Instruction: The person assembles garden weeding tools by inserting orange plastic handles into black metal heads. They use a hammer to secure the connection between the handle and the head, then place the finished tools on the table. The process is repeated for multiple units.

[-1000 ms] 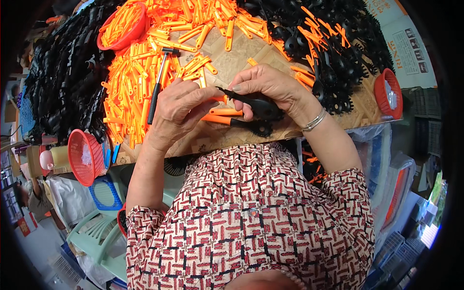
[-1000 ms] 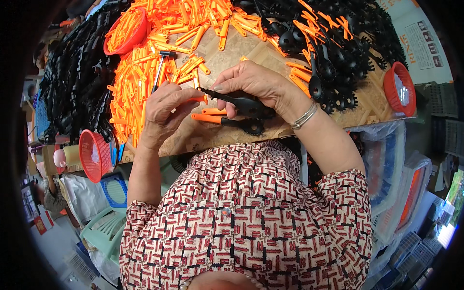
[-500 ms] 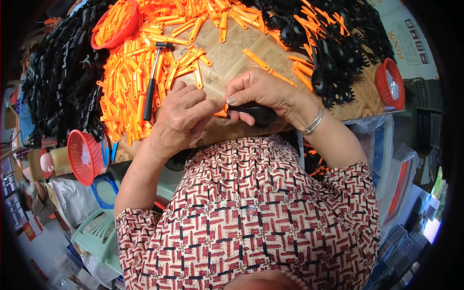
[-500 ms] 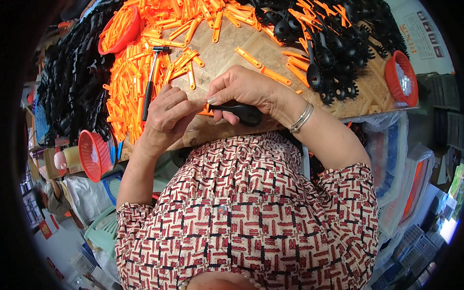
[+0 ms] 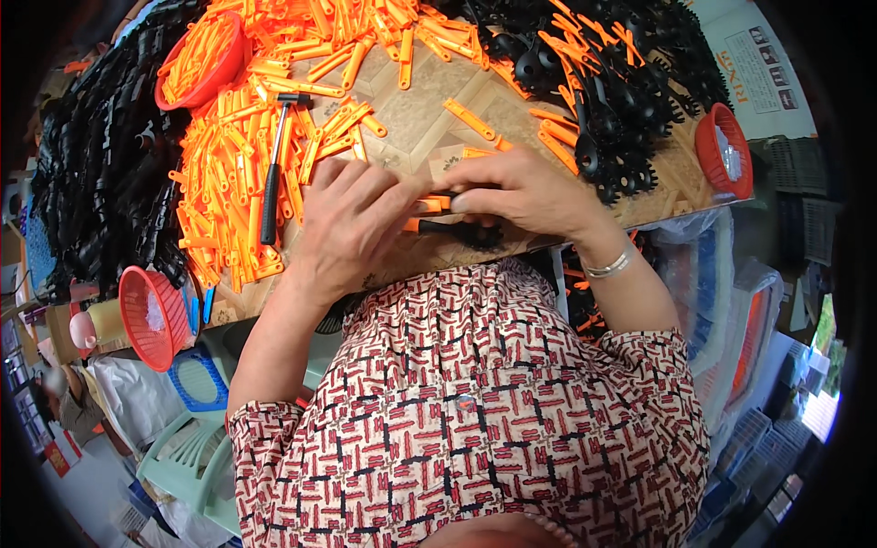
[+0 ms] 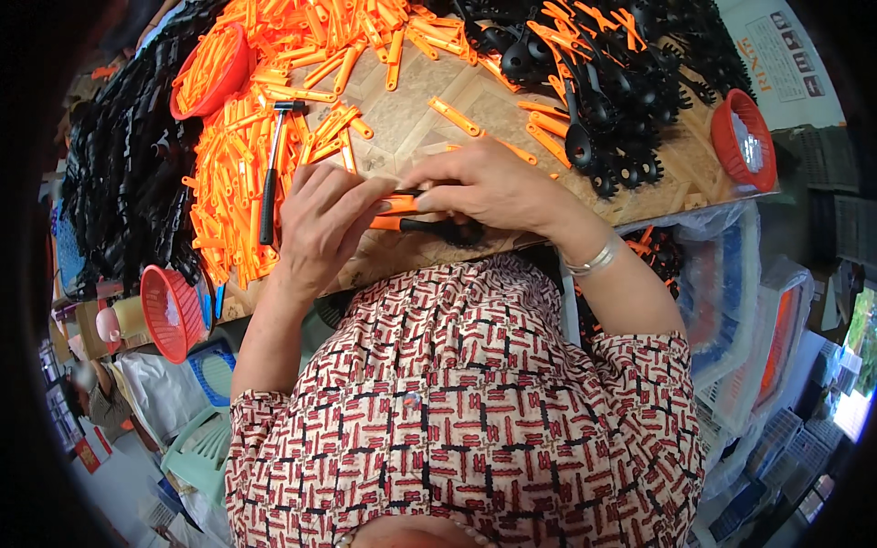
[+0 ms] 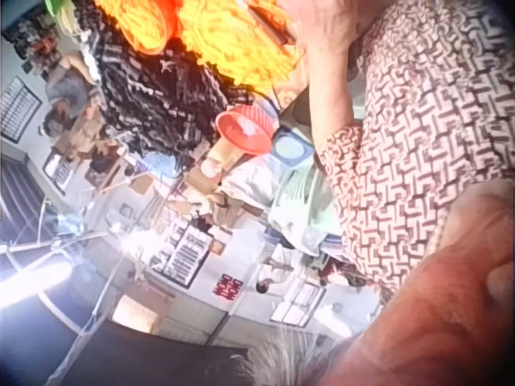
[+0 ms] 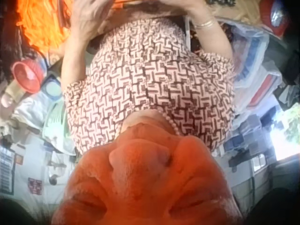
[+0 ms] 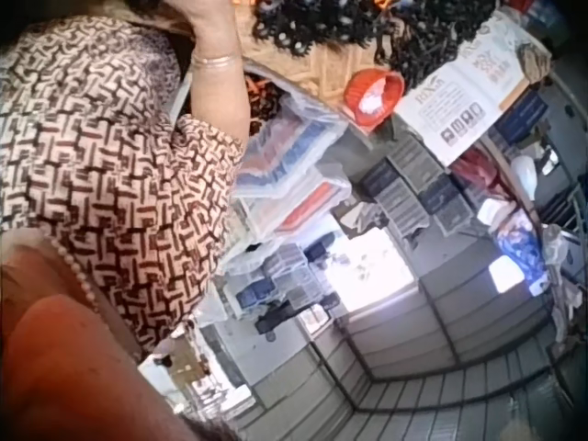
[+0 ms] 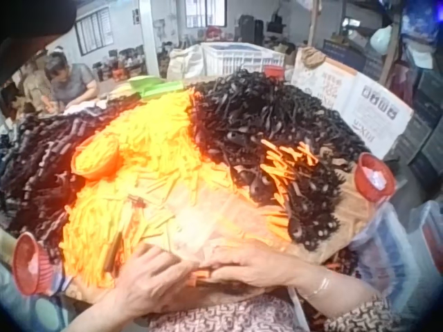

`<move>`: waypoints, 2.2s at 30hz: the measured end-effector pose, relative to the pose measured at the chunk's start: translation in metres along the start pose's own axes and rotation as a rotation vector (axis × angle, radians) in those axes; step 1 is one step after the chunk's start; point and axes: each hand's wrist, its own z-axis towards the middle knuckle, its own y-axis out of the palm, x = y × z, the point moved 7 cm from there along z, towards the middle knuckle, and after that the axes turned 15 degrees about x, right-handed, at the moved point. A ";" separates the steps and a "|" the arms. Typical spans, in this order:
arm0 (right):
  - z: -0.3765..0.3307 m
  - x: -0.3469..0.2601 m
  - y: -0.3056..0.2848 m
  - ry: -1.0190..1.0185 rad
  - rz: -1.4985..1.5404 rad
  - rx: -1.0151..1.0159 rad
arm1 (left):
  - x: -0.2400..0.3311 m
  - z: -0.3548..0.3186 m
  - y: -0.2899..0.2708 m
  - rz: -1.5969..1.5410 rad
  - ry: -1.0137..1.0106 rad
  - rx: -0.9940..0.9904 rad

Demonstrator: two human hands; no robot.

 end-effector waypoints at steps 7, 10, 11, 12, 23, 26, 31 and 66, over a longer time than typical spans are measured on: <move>-0.070 0.029 -0.105 0.116 0.139 0.646 | -0.060 0.034 0.081 -0.077 -0.150 -0.028; -0.088 0.037 -0.112 0.110 0.175 0.737 | -0.032 0.053 0.116 -0.146 0.032 -0.136; -0.091 0.040 -0.111 0.115 0.167 0.742 | -0.026 0.054 0.123 -0.129 0.057 -0.155; -0.092 0.041 -0.106 0.135 0.128 0.741 | -0.021 0.052 0.131 -0.115 0.082 -0.180; -0.058 0.019 -0.062 -0.231 -0.662 0.734 | -0.100 0.022 0.093 0.083 -0.125 -0.023; -0.042 0.016 -0.049 -0.318 -0.866 0.688 | -0.105 0.025 0.073 0.283 -0.106 0.039; -0.036 0.024 -0.040 -0.336 -0.977 0.657 | -0.106 0.030 0.069 0.260 -0.159 0.065; -0.035 0.034 -0.034 -0.363 -0.791 0.649 | -0.068 0.002 0.130 -0.895 -1.092 -0.282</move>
